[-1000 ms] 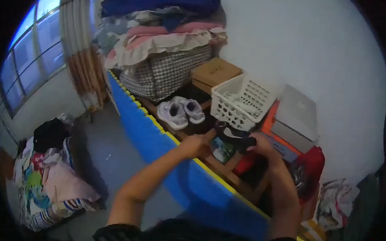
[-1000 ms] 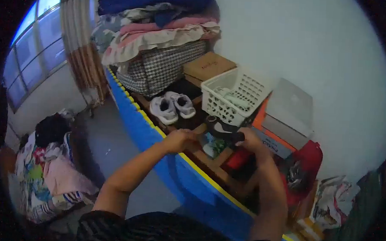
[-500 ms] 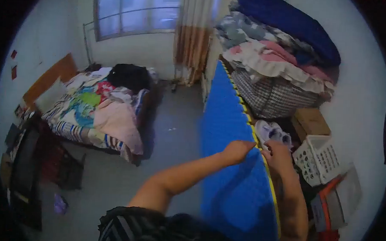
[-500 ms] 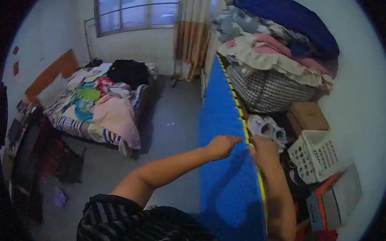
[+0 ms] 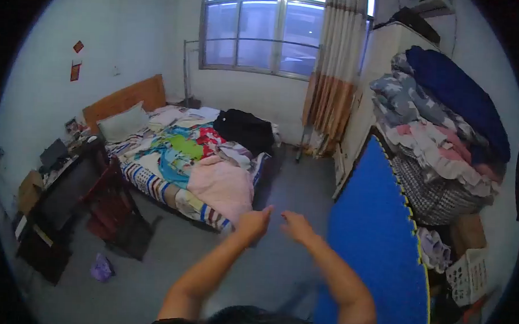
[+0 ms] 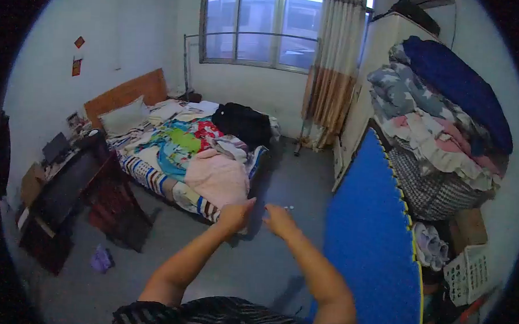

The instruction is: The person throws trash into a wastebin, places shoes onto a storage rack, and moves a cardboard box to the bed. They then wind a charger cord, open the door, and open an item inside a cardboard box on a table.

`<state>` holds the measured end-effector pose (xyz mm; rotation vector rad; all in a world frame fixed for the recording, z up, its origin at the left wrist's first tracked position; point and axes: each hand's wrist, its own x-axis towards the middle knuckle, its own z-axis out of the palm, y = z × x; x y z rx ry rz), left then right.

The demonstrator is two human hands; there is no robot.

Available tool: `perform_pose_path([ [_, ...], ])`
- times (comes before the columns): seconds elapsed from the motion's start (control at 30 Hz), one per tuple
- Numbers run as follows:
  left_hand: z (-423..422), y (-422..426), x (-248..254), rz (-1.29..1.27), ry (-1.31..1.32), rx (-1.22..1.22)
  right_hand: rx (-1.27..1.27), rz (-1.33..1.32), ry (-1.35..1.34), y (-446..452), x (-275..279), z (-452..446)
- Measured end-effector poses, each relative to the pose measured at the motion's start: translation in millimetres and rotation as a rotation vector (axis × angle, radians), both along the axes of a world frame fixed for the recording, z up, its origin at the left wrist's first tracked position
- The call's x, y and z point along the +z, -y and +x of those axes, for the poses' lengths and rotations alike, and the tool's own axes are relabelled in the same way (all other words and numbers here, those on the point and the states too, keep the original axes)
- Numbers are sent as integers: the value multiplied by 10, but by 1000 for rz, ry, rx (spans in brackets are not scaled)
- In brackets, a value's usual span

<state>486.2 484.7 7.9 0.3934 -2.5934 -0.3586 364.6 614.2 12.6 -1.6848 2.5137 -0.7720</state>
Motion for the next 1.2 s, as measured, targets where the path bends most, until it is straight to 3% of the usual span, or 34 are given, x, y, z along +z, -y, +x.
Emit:
perform_pose_path([
  [0.13, 410, 851, -169, -104, 123, 172, 87, 48, 65, 897, -9, 247],
  [0.33, 785, 1509, -181, 10, 134, 298, 246, -27, 129, 1901, -227, 277],
  [0.4, 749, 1667, -229, 99, 174, 385, 277, 6, 134, 2182, -313, 223],
  [0.5, 640, 1929, -340, 6, 2, 363, 337, 36, 170, 2525, -394, 76],
  [0.73, 193, 2573, -469, 133, 68, 502, 566, 27, 103, 3410, -471, -482],
  [0.87, 286, 2924, -729, 33, 6, 555, 660, 64, 104, 4007, -627, -603],
  [1.2, 1616, 3549, -799, -57, 29, 930, 1003, 298, 134, 5156, -757, 759],
])
